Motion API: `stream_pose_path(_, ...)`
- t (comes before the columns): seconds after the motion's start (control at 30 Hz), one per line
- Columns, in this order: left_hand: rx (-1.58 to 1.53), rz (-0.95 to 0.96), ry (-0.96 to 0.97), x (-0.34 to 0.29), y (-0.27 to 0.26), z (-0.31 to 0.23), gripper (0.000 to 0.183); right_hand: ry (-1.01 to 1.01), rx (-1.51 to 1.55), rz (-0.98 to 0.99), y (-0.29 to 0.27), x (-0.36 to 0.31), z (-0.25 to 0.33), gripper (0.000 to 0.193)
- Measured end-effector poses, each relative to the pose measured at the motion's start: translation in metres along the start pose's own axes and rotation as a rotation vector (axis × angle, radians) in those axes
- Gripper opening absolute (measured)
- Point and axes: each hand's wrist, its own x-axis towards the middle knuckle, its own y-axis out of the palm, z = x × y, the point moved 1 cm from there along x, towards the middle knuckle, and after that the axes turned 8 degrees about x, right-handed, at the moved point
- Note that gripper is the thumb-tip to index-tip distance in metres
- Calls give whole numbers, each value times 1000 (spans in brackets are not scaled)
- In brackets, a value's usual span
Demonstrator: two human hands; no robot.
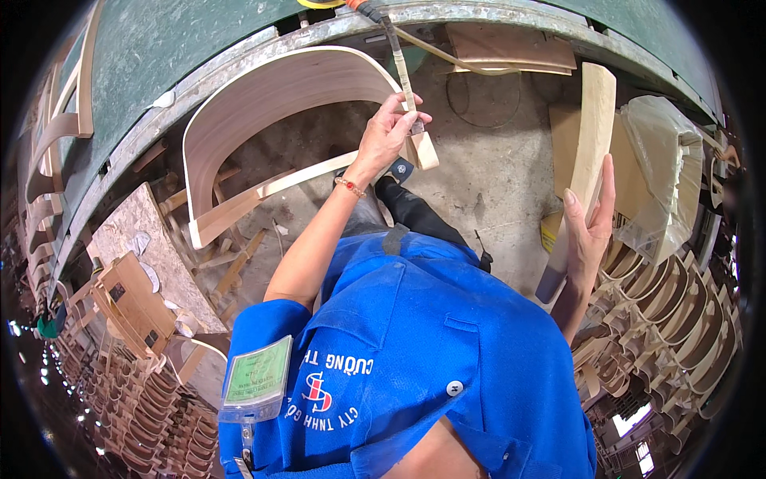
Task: The person sands curved wooden chair parts using a handheld orbital sander. They repeatedly pick up parts from a workbench, sand various surfaces and edges, flip the pieces, and place them back down while working in a factory setting.
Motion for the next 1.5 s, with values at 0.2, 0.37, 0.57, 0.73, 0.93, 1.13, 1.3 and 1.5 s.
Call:
stream_pose_path(0.2, 115, -29, 32, -4, 1, -1, 25, 71, 42, 102, 17, -6, 22, 71)
stream_pose_path(0.37, 125, -50, 34, -6, 5, -5, 24, -129, 29, 331, 31, -18, 42, 74)
stream_pose_path(0.57, 154, -37, 51, -5, 3, 1, 25, -120, -12, 417, 33, -14, 47, 78)
stream_pose_path(0.73, 108, -38, 42, -4, 2, 0, 25, -90, 9, 348, 36, -9, 50, 77)
stream_pose_path(0.93, 156, -40, 43, -6, 2, -2, 25, -66, 2, 337, 36, -2, 51, 72)
stream_pose_path(1.13, 198, -52, 54, -7, 4, -6, 25, -212, -204, 386, 38, 27, 52, 68)
stream_pose_path(1.3, 219, -65, 67, -6, 5, -5, 25, -334, -214, 359, 68, 72, 70, 64)
stream_pose_path(1.5, 292, -98, 99, -6, 8, -6, 23, -201, -396, 656, 75, 91, 79, 60)
